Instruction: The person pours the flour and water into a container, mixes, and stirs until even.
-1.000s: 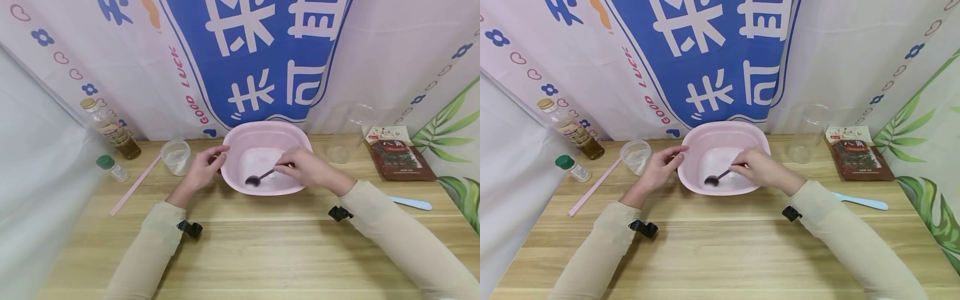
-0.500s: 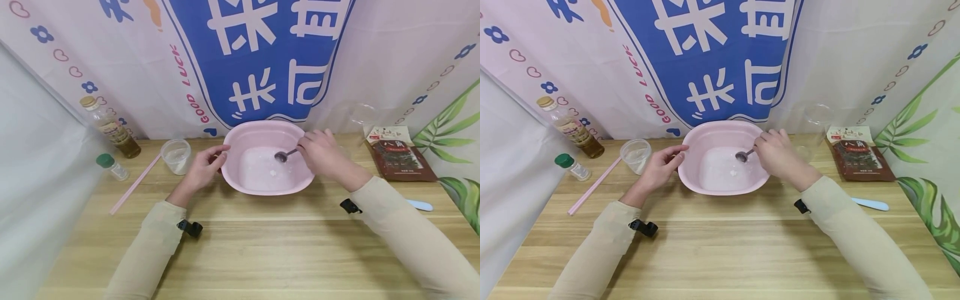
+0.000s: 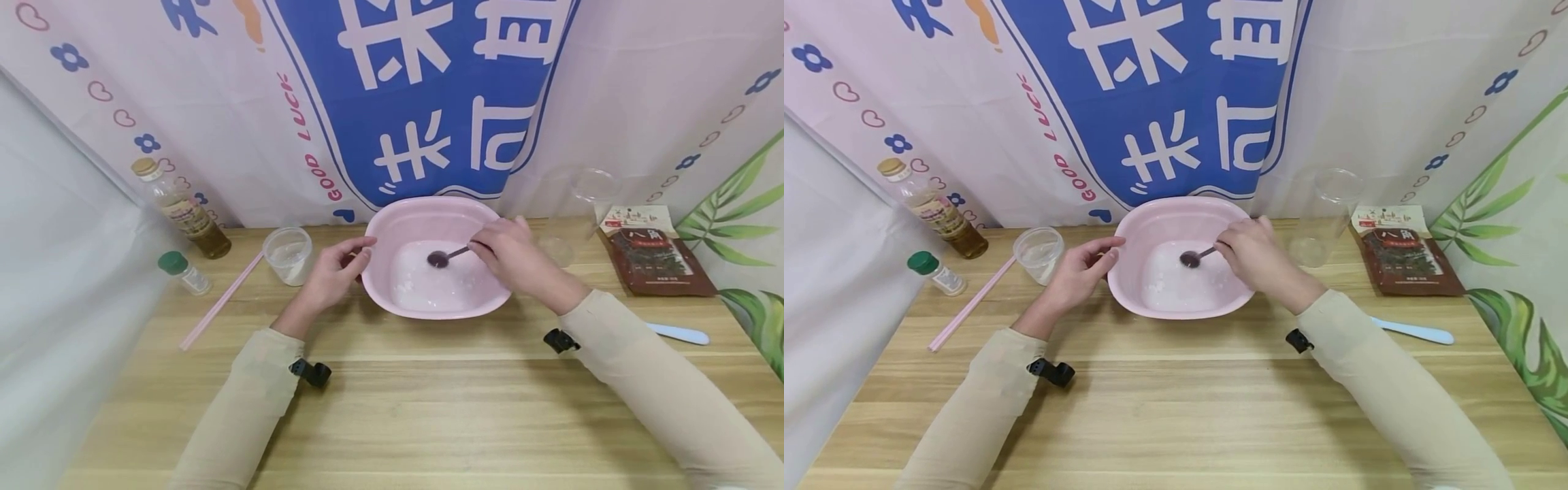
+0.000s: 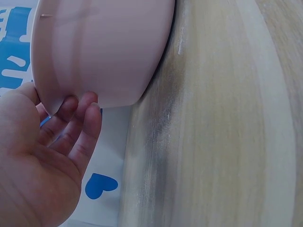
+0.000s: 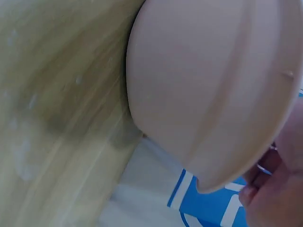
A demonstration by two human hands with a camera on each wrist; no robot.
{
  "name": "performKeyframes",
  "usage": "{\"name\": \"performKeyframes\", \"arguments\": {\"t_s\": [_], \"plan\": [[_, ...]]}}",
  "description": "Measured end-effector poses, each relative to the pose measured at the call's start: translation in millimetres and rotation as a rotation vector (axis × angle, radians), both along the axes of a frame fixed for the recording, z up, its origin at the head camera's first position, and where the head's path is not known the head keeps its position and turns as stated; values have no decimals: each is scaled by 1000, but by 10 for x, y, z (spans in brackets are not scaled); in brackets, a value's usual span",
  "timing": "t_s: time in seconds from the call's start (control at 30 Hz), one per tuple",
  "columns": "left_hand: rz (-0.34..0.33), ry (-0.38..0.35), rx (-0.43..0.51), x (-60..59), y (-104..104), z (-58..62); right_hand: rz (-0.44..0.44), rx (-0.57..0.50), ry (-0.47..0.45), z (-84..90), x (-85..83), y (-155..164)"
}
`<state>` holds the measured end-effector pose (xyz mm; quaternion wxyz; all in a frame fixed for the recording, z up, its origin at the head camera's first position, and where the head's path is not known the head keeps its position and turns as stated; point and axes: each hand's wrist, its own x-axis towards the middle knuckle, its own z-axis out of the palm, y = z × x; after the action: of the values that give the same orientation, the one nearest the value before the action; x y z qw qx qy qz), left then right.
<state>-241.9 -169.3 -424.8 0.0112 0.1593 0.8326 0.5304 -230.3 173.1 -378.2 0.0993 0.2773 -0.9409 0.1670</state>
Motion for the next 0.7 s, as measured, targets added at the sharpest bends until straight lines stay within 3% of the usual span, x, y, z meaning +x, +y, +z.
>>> {"name": "performKeyframes", "arguments": {"t_s": [0.17, 0.3, 0.5, 0.6, 0.7], "plan": [[1, 3, -4, 10, 2, 18, -31, 82, 48, 88, 2, 131], [2, 2, -8, 15, -3, 28, 76, 33, 45, 152, 13, 220], [-1, -1, -6, 11, -4, 18, 232, -74, -79, 114, -12, 137], [-4, -2, -1, 9, -5, 10, 193, -82, -103, 56, -32, 17], [-5, -7, 1, 4, -6, -1, 90, -50, -56, 34, -52, -61]]}}
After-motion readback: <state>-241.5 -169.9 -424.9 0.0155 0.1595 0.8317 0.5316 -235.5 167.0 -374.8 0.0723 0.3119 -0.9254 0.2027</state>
